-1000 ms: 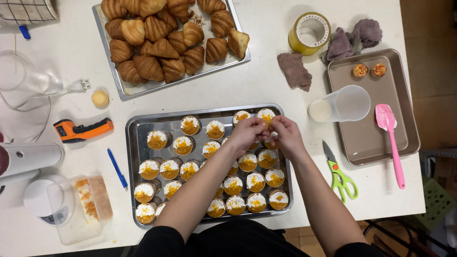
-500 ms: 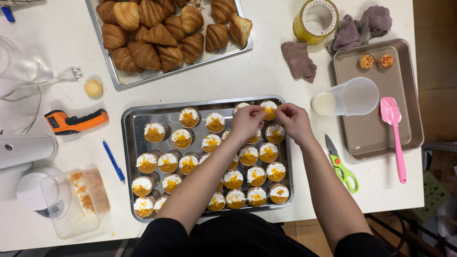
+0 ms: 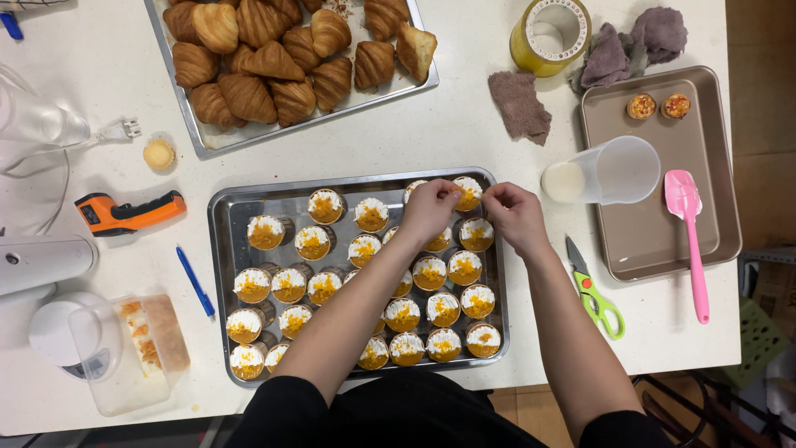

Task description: The person places pieces of fruit by hand onto small whipped-cream topped tarts arranged on a metal baking tray.

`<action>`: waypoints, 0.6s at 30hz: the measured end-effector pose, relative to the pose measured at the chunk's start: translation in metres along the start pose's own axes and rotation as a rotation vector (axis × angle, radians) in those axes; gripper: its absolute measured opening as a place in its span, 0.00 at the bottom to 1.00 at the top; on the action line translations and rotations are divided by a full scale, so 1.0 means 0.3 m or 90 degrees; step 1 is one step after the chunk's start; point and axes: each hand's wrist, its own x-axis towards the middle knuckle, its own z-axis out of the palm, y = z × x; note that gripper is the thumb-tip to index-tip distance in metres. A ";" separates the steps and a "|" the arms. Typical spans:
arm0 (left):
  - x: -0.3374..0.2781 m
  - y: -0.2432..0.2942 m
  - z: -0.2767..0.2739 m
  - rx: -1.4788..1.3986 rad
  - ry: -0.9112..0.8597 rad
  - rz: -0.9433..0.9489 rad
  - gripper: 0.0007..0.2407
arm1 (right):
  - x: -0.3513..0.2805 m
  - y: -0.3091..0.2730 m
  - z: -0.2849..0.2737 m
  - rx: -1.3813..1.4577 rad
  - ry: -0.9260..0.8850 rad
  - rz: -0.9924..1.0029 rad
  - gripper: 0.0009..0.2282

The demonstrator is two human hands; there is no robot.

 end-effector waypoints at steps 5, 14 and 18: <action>0.002 0.027 0.014 -0.009 -0.061 -0.046 0.08 | -0.004 -0.032 0.026 0.032 -0.030 0.013 0.04; -0.013 0.027 0.023 0.093 -0.061 -0.039 0.09 | 0.005 -0.003 0.020 0.018 -0.059 0.017 0.02; -0.034 0.011 0.021 0.162 -0.038 0.042 0.08 | -0.005 -0.004 0.026 0.074 -0.022 0.077 0.01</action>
